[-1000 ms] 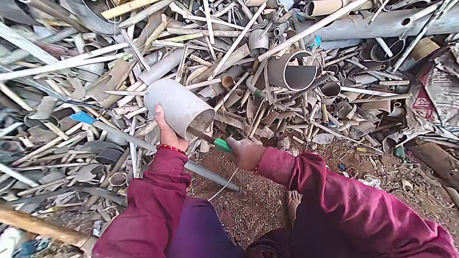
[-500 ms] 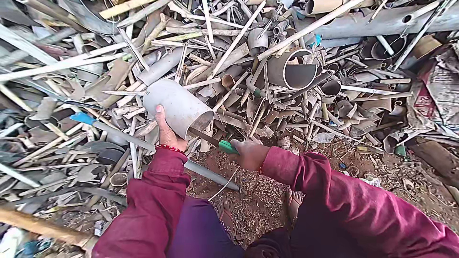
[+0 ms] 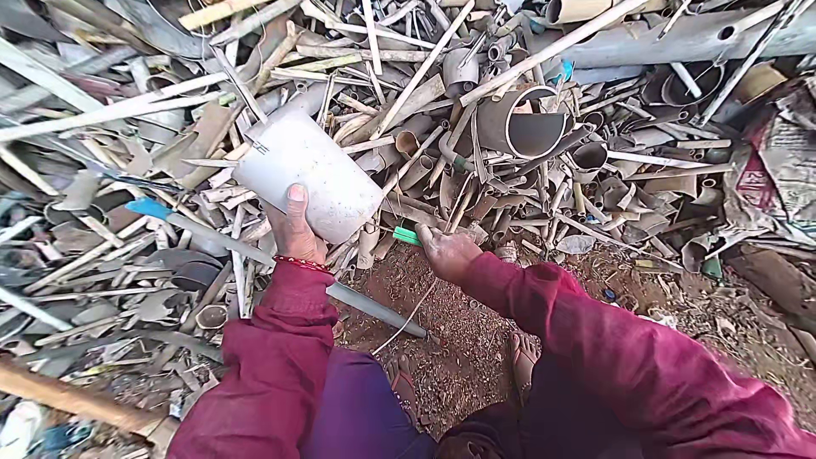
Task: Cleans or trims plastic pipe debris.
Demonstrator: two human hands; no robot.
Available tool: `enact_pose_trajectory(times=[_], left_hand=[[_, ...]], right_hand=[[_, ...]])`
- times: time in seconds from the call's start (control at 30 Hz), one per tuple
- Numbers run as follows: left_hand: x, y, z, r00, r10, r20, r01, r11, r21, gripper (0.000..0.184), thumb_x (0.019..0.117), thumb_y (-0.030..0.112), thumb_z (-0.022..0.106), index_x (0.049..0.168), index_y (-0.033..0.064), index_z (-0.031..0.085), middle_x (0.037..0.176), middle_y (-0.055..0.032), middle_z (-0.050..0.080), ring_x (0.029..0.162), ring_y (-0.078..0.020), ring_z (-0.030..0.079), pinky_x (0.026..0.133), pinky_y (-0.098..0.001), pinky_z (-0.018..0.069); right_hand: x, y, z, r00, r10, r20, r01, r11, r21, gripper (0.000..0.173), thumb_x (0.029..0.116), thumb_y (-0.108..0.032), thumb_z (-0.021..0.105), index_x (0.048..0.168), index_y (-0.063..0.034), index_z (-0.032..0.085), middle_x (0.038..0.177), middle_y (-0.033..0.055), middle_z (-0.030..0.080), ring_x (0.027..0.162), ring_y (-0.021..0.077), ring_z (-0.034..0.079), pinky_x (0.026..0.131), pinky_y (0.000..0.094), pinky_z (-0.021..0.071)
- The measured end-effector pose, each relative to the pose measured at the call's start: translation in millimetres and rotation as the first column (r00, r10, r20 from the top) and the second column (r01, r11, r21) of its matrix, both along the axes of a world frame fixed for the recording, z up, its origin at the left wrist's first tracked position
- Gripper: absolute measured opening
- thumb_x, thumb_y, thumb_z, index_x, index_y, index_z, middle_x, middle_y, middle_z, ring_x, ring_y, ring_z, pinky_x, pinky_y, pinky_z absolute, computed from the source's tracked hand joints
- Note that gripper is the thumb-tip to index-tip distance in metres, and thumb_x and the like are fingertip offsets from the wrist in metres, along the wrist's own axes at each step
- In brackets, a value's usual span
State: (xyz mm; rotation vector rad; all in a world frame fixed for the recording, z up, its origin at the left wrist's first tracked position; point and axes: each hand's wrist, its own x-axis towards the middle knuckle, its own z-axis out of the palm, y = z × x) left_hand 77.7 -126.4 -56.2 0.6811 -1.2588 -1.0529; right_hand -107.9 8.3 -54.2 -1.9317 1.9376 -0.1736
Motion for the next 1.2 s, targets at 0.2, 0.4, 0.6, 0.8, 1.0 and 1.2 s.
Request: enact_pose_trajectory(times=[0.2,0.4,0.6,0.8,1.0,1.2], left_hand=[[0.6,0.5,-1.5,0.998,-0.046,-0.050,0.043,0.997,-0.063,0.113,0.0755,0.068,0.077,0.156,0.0149,0.017,0.141,0.0001,0.052,0.126,-0.0120,0.058,0.105,-0.0355,0.0522],[-1.1,14.5,17.9,0.961,-0.094,-0.260,0.126,0.986,0.111,0.049,0.1076,0.052,0.036,0.148,0.0239,0.035,0.141,0.0009,0.054,0.132,-0.0159,0.054,0.109,-0.0426,0.0479],[8.9,2.3,16.5,0.933,-0.007,-0.360,0.109,0.959,0.263,0.062,0.1040,0.067,0.023,0.151,0.0279,0.039,0.147,0.0000,0.053,0.137,-0.0210,0.051,0.109,-0.0534,0.0456],[5.4,7.0,22.0,0.938,0.013,-0.347,0.078,0.966,0.246,0.056,0.1068,0.061,0.024,0.149,0.0266,0.040,0.144,0.0004,0.055,0.134,-0.0199,0.053,0.108,-0.0511,0.0470],[1.1,6.2,18.3,0.960,0.030,-0.280,0.036,0.973,0.227,0.053,0.1078,0.057,0.029,0.150,0.0255,0.037,0.145,-0.0004,0.053,0.135,-0.0189,0.053,0.109,-0.0479,0.0467],[0.6,9.5,20.5,0.968,0.015,-0.252,0.037,0.979,0.200,0.055,0.1069,0.059,0.029,0.150,0.0263,0.036,0.145,0.0002,0.053,0.134,-0.0184,0.053,0.109,-0.0481,0.0471]], right_hand=[[-1.6,-7.1,-8.5,0.999,-0.002,0.053,0.006,0.997,-0.083,0.039,0.1111,-0.024,0.045,0.143,-0.0008,0.044,0.121,0.0256,0.066,0.110,0.0433,0.067,0.091,0.0578,0.0528],[-4.8,-2.8,-2.5,0.993,-0.082,0.081,0.086,0.995,-0.048,0.044,0.1103,-0.022,0.046,0.150,-0.0035,0.040,0.117,0.0265,0.068,0.108,0.0452,0.068,0.091,0.0607,0.0521],[-3.2,-0.8,3.0,0.999,0.036,-0.029,-0.034,0.998,0.060,0.044,0.1091,-0.018,0.049,0.151,-0.0068,0.041,0.123,0.0271,0.065,0.112,0.0463,0.065,0.091,0.0614,0.0512],[-5.0,-1.1,3.4,1.000,0.029,-0.008,-0.028,0.993,0.113,0.039,0.1099,-0.018,0.047,0.148,-0.0072,0.044,0.118,0.0260,0.067,0.112,0.0448,0.066,0.094,0.0601,0.0505],[-7.0,1.6,4.9,1.000,-0.011,0.026,0.008,0.994,0.109,0.040,0.1089,-0.015,0.048,0.147,-0.0065,0.043,0.118,0.0266,0.067,0.112,0.0455,0.066,0.093,0.0615,0.0509],[-14.5,2.2,7.1,0.993,-0.106,0.058,0.101,0.992,0.076,0.044,0.1091,-0.017,0.049,0.151,-0.0068,0.040,0.120,0.0283,0.066,0.112,0.0470,0.066,0.093,0.0620,0.0507]])
